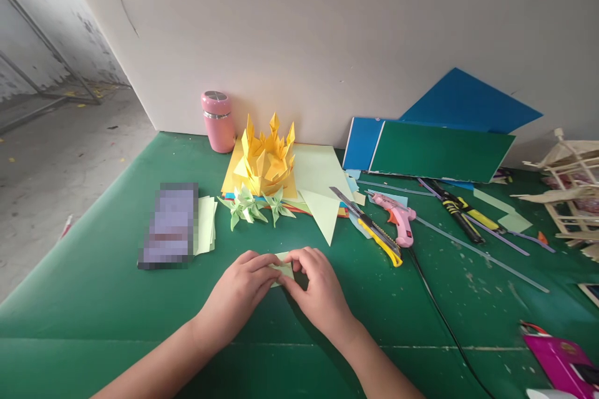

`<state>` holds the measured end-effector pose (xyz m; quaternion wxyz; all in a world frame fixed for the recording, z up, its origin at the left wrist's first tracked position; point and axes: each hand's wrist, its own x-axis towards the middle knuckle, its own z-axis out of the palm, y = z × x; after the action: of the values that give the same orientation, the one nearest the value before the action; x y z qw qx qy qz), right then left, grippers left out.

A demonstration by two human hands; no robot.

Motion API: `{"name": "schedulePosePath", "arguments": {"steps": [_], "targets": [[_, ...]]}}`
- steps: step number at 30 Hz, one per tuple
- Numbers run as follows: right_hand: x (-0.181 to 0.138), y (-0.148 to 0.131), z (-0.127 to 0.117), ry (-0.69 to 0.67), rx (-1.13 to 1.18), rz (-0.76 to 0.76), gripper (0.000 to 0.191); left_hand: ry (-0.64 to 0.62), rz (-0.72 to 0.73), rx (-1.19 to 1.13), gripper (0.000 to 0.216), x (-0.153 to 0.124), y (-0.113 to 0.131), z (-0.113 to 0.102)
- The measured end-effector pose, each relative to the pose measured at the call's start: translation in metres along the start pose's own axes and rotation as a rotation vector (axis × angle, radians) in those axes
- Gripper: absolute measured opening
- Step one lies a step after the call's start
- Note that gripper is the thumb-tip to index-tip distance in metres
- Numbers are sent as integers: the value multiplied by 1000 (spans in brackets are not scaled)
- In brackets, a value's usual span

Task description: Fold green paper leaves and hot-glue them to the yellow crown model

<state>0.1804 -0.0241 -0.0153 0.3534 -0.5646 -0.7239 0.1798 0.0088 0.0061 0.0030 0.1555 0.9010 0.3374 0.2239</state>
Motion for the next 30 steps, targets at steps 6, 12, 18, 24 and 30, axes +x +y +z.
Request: {"name": "schedulePosePath", "arguments": {"steps": [6, 12, 18, 24, 30], "targets": [[-2, -3, 0, -31, -13, 13, 15, 22, -12, -46, 25, 2, -1, 0], [-2, 2, -8, -63, 45, 27, 24, 11, -18, -41, 26, 0, -2, -2], [0, 2, -9, -73, 85, 46, 29, -9, -7, -105, 31, -5, -9, -5], [1, 1, -9, -97, 91, 61, 28, -80, 24, -81, 45, -6, -10, -15], [3, 2, -8, -113, 90, 88, 28, -105, 5, -50, 45, -5, -8, -21]]}}
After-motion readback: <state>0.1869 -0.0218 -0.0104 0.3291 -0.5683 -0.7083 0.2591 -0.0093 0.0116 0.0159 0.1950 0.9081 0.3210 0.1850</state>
